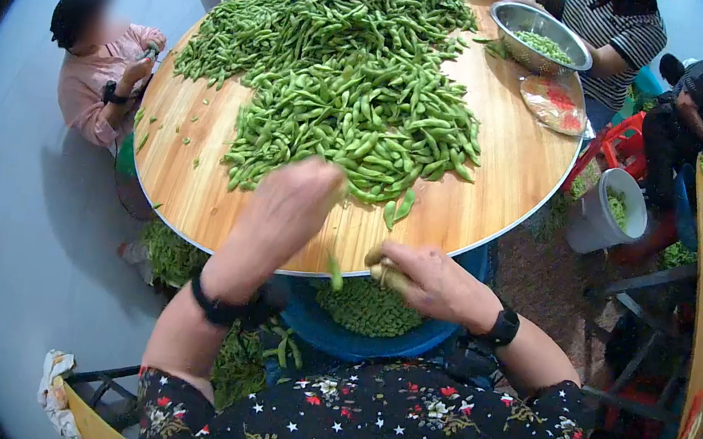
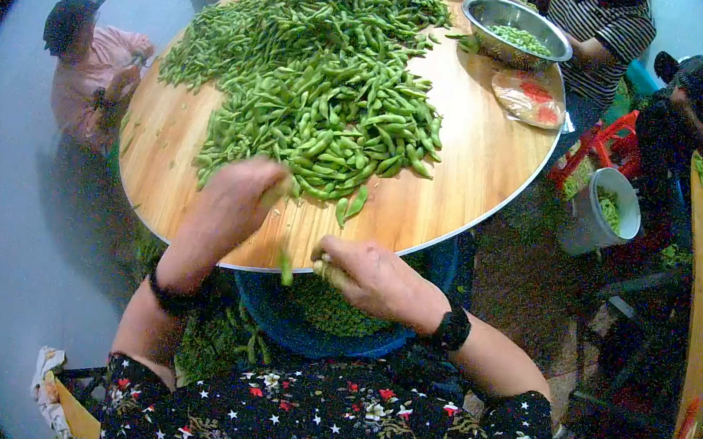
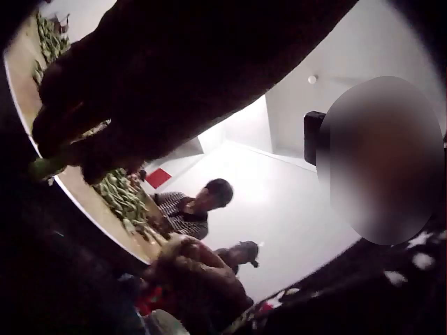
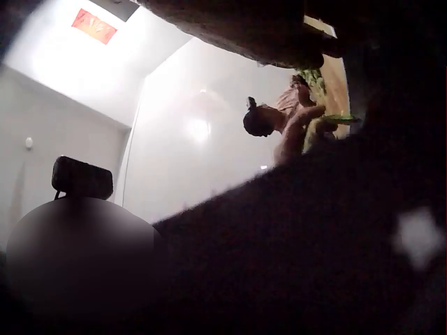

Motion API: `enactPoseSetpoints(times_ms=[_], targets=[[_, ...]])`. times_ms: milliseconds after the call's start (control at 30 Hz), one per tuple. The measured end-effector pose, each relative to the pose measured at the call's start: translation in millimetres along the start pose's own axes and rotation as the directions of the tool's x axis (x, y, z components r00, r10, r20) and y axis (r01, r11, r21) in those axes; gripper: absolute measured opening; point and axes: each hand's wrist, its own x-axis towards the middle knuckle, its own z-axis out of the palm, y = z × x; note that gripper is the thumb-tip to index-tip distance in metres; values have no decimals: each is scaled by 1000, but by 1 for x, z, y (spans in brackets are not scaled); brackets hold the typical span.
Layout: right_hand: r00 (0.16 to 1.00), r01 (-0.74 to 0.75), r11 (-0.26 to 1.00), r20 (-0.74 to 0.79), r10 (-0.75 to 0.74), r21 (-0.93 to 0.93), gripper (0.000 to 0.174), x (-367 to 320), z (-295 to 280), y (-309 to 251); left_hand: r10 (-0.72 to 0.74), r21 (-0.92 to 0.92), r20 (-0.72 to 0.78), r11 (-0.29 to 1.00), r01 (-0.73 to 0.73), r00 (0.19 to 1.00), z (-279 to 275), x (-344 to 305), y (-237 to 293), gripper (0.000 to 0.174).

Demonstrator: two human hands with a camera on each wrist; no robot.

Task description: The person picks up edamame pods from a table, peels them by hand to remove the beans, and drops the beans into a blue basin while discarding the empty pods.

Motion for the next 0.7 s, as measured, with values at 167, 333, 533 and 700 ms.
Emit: enactPoseSetpoints(times_ms=[167, 333, 533, 700], targets=[[966, 72, 960, -259, 1, 271, 25, -6, 4, 25, 92, 157, -37, 984, -85, 995, 51, 64, -32, 15], [985, -163, 943, -13, 174, 291, 20, -26, -12, 8, 29, 20, -70, 999, -28, 997, 40, 52, -16, 16], [971, 26, 993, -238, 3, 117, 16, -18, -2, 1, 17, -147, -356, 986, -74, 934, -1, 13, 5, 18], [953, 8, 988, -300, 39, 152, 16, -14, 0, 3, 130, -186, -347, 961, -204, 929, 18, -50, 27, 23]])
